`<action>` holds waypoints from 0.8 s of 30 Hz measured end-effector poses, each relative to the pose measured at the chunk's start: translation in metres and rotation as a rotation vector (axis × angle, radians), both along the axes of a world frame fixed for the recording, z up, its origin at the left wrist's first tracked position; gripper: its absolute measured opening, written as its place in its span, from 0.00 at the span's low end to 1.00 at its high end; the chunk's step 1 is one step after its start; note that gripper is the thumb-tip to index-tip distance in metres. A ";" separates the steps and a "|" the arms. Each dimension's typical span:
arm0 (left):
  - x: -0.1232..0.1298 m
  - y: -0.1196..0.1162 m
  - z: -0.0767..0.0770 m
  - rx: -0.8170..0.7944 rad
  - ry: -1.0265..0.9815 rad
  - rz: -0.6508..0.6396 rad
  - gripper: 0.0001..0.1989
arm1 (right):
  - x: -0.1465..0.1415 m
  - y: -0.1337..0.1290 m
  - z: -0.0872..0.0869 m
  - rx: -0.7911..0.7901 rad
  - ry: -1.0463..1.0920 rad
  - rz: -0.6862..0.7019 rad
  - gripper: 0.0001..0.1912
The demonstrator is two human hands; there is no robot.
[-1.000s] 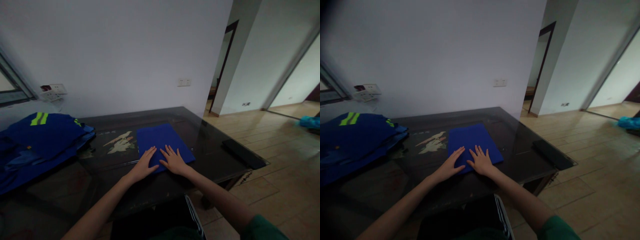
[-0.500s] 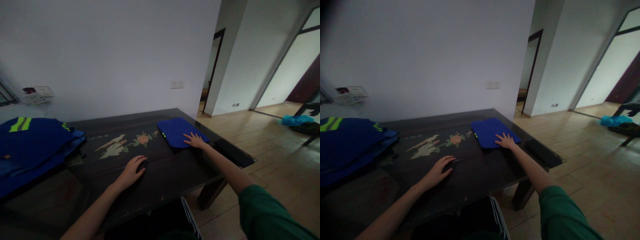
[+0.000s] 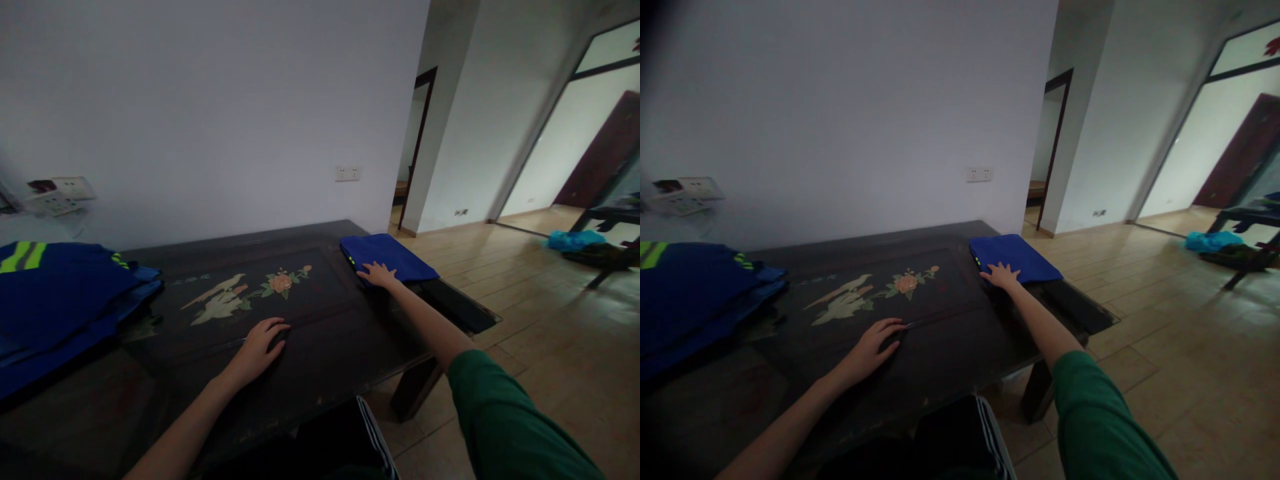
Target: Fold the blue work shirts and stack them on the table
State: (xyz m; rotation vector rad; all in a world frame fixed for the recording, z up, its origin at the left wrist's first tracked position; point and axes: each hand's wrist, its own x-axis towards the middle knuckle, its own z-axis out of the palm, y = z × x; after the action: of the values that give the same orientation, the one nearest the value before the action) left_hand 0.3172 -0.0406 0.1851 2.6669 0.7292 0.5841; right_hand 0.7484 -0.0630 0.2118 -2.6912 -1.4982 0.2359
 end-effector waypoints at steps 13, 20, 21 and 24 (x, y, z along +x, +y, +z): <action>0.000 -0.003 0.001 0.033 0.030 -0.011 0.16 | 0.014 -0.001 -0.019 0.004 0.006 0.049 0.30; 0.001 -0.008 0.005 0.036 0.053 0.013 0.17 | 0.014 0.004 -0.020 -0.011 -0.041 0.039 0.31; 0.001 -0.010 0.008 0.033 0.058 0.012 0.17 | 0.015 0.004 -0.023 -0.011 -0.051 0.041 0.31; -0.001 -0.016 0.016 0.018 0.068 0.003 0.18 | 0.026 0.006 -0.036 0.031 -0.081 0.037 0.31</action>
State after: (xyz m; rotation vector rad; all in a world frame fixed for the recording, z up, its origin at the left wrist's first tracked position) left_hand 0.3166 -0.0565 0.2015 2.7146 0.7494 0.5054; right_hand 0.7746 -0.0569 0.1758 -2.6817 -1.5605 0.1056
